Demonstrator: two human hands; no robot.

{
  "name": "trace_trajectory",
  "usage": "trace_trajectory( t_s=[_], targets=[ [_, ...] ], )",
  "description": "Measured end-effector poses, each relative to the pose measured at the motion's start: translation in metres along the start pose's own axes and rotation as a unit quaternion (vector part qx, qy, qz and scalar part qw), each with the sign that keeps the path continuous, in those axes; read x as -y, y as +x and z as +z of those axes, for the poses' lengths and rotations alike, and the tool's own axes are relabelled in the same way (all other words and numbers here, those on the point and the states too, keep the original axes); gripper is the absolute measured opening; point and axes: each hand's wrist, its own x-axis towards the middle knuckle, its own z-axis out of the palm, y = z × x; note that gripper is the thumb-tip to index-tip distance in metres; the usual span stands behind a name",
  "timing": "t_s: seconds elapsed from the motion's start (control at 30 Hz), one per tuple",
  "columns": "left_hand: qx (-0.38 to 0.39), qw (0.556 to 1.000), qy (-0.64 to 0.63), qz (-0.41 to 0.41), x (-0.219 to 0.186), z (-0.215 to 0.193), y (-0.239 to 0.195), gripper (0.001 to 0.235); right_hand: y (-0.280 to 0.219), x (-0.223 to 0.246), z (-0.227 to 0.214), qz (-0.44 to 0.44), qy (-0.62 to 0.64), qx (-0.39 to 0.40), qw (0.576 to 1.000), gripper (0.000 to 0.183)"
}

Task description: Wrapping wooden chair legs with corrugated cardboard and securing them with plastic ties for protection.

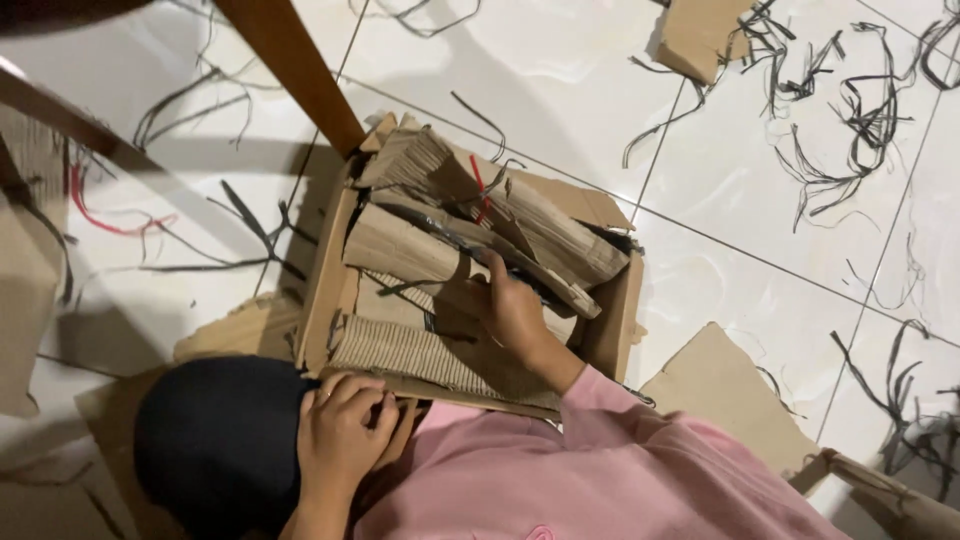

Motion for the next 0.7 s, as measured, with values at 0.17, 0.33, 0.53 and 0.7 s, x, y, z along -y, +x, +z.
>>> trace_trajectory(
  t_s=[0.17,0.33,0.53,0.7],
  targets=[
    [-0.018,1.000,-0.004,0.005,0.003,0.005,-0.001,0.015,0.038,-0.008,0.025,0.090,0.072,-0.015,0.993,0.040],
    [-0.029,0.999,-0.015,0.006,0.001,0.001,0.000,0.015,0.032,-0.020,0.033,0.079,0.237,-0.045,0.967,0.017],
    [-0.028,0.999,-0.024,0.010,0.002,0.000,-0.001,0.017,0.008,-0.008,0.002,0.111,0.388,0.115,0.908,0.007],
    [-0.030,0.999,-0.029,0.011,0.000,-0.007,-0.002,0.017,-0.030,0.045,-0.009,0.031,0.296,0.179,0.938,0.025]
  ],
)
